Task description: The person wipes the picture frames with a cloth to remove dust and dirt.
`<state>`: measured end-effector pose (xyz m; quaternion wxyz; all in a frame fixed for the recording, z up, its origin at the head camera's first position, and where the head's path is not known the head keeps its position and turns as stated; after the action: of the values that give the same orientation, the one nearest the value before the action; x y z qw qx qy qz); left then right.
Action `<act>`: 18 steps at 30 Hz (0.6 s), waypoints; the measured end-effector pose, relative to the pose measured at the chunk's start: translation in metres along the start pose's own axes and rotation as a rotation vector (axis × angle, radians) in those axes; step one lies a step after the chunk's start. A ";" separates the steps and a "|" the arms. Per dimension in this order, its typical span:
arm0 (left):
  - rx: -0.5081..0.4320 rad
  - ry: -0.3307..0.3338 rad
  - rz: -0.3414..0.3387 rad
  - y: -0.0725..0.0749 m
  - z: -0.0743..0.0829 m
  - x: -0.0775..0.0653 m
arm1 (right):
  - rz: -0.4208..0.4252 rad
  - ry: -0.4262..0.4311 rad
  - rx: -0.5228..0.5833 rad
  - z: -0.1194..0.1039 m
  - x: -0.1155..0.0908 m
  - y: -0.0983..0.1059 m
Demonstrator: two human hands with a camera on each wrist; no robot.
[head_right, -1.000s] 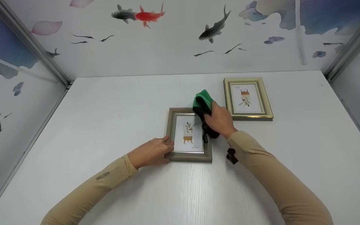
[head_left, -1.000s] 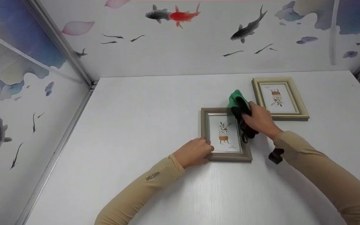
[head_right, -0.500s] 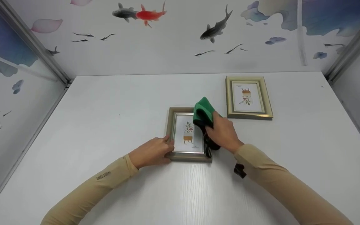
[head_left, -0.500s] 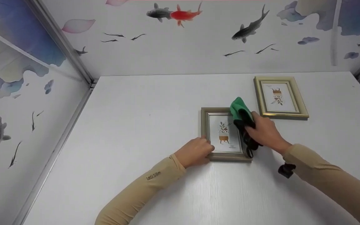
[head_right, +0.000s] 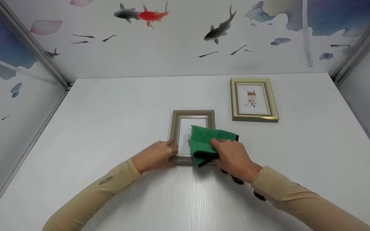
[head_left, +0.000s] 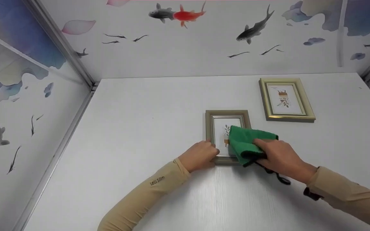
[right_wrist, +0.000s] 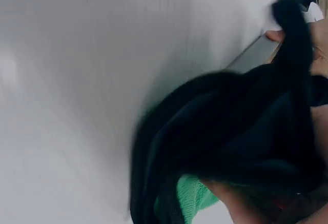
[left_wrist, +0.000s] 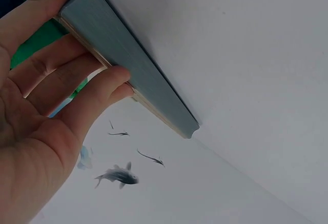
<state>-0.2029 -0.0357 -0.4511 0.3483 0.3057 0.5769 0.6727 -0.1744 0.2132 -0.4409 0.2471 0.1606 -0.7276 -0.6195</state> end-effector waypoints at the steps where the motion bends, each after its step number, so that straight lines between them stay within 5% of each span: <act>1: 0.000 -0.001 0.000 0.000 0.000 0.000 | -0.007 0.050 -0.031 0.001 0.001 0.001; 9: -0.004 0.009 -0.017 -0.002 -0.001 -0.001 | -0.159 0.383 -0.061 0.015 0.000 0.005; 18: -0.009 0.003 -0.014 -0.002 -0.002 -0.002 | -0.239 0.384 -0.189 0.024 0.006 -0.001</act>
<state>-0.2034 -0.0379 -0.4537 0.3536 0.2991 0.5764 0.6733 -0.1929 0.2298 -0.4441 0.3198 0.3366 -0.5818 -0.6678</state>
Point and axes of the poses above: each hand's wrist, its own x-axis towards the middle knuckle, its own y-axis out of the back of the hand, z = x × y, the point moved 1 cm from there along x, towards the middle knuckle, and after that the axes turned 11 degrees about -x, right-handed, at the moved point
